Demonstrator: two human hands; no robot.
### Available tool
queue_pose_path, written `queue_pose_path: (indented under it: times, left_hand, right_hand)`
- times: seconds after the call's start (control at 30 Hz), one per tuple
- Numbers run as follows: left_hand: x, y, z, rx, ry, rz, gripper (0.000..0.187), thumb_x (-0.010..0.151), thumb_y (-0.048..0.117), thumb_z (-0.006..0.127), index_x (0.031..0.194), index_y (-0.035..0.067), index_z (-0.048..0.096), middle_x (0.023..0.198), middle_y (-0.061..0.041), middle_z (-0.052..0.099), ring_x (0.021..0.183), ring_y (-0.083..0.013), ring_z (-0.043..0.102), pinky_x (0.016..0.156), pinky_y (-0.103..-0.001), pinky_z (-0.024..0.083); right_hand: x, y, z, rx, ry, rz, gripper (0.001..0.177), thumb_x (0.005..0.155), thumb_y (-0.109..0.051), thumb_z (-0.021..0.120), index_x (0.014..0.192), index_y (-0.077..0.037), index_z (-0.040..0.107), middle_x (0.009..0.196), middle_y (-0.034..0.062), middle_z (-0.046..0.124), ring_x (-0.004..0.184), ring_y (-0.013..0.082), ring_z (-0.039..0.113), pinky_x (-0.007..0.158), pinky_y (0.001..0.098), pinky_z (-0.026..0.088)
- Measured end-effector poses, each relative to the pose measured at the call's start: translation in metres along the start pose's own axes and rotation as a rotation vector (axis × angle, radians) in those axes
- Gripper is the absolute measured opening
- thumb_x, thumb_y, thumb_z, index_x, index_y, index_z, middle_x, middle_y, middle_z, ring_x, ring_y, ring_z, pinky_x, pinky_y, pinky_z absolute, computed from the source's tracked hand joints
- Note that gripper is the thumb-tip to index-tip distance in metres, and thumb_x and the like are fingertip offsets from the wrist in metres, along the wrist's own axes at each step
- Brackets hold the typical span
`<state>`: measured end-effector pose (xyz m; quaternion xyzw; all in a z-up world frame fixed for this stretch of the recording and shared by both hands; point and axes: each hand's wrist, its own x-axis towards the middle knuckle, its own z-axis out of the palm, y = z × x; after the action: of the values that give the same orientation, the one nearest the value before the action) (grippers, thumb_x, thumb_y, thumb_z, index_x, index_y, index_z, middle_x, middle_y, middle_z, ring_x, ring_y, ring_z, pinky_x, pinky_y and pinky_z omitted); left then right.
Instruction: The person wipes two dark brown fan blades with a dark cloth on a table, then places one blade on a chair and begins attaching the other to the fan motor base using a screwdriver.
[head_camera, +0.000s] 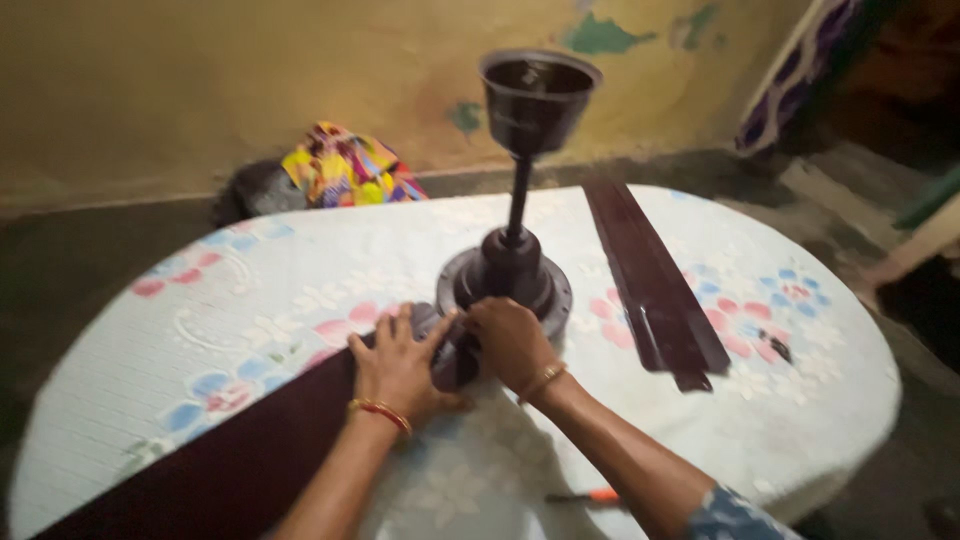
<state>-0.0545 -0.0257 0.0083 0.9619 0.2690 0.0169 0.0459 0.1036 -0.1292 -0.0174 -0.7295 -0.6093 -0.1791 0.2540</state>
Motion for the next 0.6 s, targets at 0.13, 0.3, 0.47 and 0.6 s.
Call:
queue_pose_path:
  times: [0.13, 0.3, 0.47, 0.6]
  left_hand:
    - [-0.003, 0.001, 0.002, 0.022, 0.007, -0.018, 0.125, 0.052, 0.081, 0.084, 0.156, 0.05, 0.021, 0.163, -0.013, 0.023, 0.15, -0.0343, 0.022, 0.11, -0.071, 0.026]
    - [0.0, 0.0, 0.01, 0.064, 0.054, -0.021, 0.124, 0.047, 0.086, 0.079, 0.155, 0.053, 0.027, 0.163, -0.009, 0.028, 0.148, -0.0317, 0.029, 0.107, -0.071, 0.029]
    - [0.005, -0.003, 0.026, 0.045, 0.155, -0.012, 0.116, 0.047, 0.091, 0.071, 0.15, 0.05, 0.038, 0.162, -0.009, 0.029, 0.147, -0.0321, 0.029, 0.106, -0.07, 0.026]
    - [0.01, -0.002, 0.039, 0.018, 0.178, -0.019, 0.117, 0.049, 0.095, 0.068, 0.151, 0.046, 0.039, 0.163, -0.01, 0.024, 0.148, -0.0338, 0.023, 0.107, -0.073, 0.017]
  right_hand:
    - [-0.005, 0.001, 0.005, 0.038, 0.047, -0.105, 0.018, 0.078, -0.005, 0.064, 0.094, -0.01, 0.073, 0.092, 0.0101, 0.07, 0.091, 0.0326, 0.065, 0.085, 0.0434, 0.053]
    - [-0.003, -0.004, 0.014, -0.136, 0.025, -0.073, 0.016, 0.085, -0.007, 0.06, 0.096, -0.007, 0.071, 0.091, 0.0127, 0.069, 0.089, 0.0316, 0.066, 0.084, 0.0427, 0.053]
    - [0.0, -0.016, 0.018, -0.301, -0.031, -0.002, 0.011, 0.088, -0.01, 0.062, 0.093, -0.008, 0.072, 0.092, 0.0121, 0.07, 0.089, 0.0284, 0.069, 0.083, 0.0388, 0.055]
    - [0.003, -0.023, 0.008, -0.326, -0.047, 0.039, 0.011, 0.082, -0.012, 0.067, 0.09, -0.008, 0.072, 0.09, 0.0122, 0.07, 0.088, 0.0283, 0.069, 0.081, 0.0366, 0.055]
